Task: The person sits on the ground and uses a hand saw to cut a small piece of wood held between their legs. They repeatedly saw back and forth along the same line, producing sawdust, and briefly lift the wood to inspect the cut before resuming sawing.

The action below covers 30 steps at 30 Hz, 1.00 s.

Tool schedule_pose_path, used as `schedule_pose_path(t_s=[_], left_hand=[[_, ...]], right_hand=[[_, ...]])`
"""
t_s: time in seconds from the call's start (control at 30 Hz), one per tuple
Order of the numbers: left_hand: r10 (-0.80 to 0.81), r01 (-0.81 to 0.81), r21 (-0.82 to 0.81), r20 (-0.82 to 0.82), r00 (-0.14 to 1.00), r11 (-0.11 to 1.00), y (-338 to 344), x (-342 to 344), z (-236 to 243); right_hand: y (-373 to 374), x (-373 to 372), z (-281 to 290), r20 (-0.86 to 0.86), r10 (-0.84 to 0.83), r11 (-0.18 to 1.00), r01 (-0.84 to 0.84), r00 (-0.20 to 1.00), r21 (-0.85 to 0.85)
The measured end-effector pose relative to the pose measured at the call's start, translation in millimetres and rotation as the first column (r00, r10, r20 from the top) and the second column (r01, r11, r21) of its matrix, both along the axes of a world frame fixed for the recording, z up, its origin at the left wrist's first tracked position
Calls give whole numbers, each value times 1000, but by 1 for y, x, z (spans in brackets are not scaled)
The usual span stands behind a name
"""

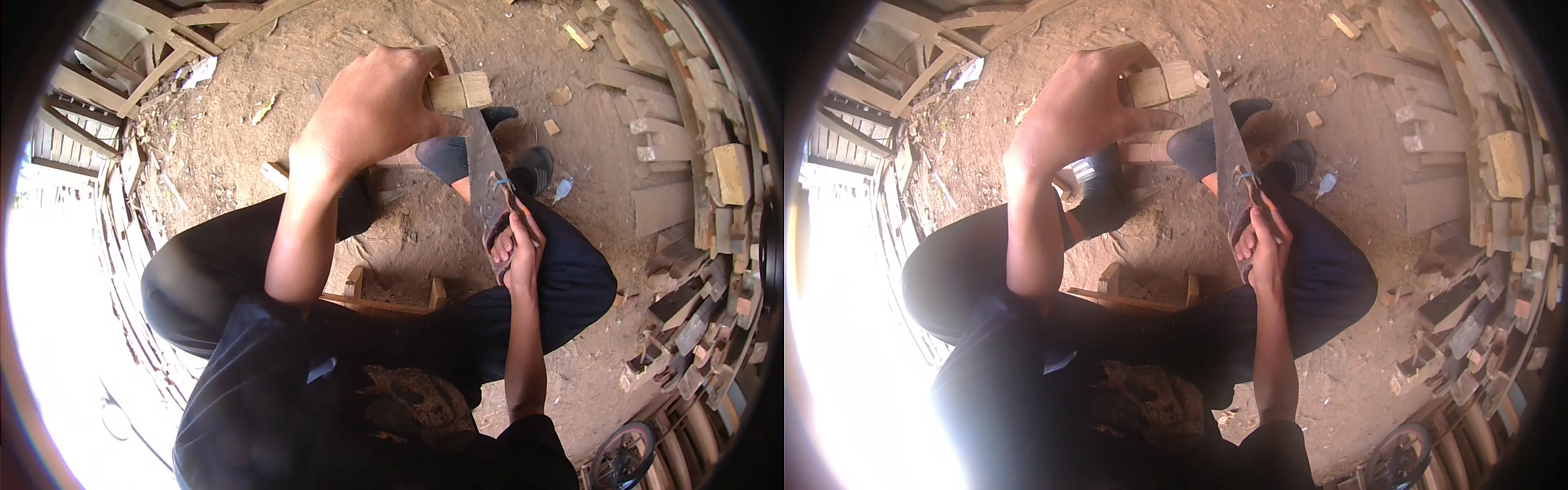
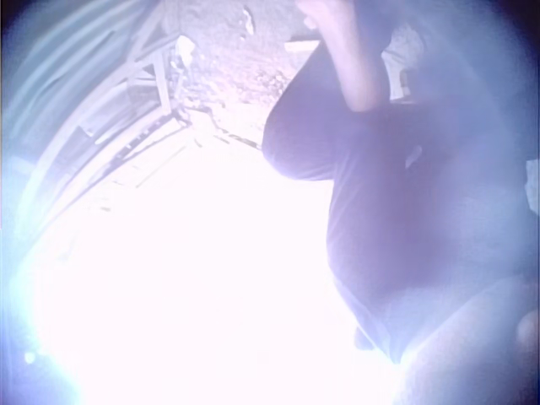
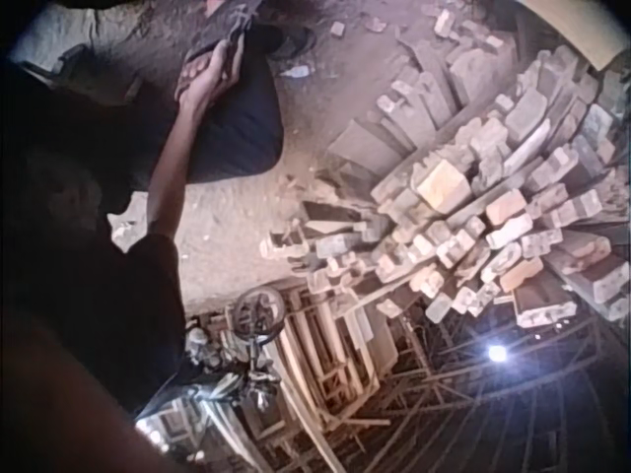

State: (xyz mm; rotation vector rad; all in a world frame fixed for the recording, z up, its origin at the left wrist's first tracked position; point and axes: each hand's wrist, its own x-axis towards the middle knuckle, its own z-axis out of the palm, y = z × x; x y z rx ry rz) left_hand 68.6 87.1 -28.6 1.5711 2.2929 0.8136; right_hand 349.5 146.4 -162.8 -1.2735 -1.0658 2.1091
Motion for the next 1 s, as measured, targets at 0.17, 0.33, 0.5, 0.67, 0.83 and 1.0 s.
schedule_pose_path(t_s=[0.17, 0.33, 0.5, 0.67, 0.83, 1.0], left_hand=[[0, 0, -11, -27, 1000, 1000, 0, -1, 0], [11, -12, -49, -25, 1000, 999, 5, -3, 2], [-2, 1, -55, -16, 1000, 998, 4, -5, -2], [7, -8, -58, -9, 1000, 998, 4, -6, -4], [5, -5, -84, -5, 1000, 996, 4, -6, -4], [4, -2, -99, 18, 1000, 995, 4, -6, 0]], right_hand=[[0, -1, 0, -10, -3, 1000, 3, 1000, 1], [5, -5, -3, -36, -19, 1000, 19, 999, 10], [3, -6, -4, -53, -12, 1000, 13, 999, 22], [2, -6, -6, -7, -13, 998, 14, 1000, 56], [2, -8, -6, -4, -37, 997, 37, 999, 60], [3, -8, -5, 5, -35, 998, 34, 999, 50]])
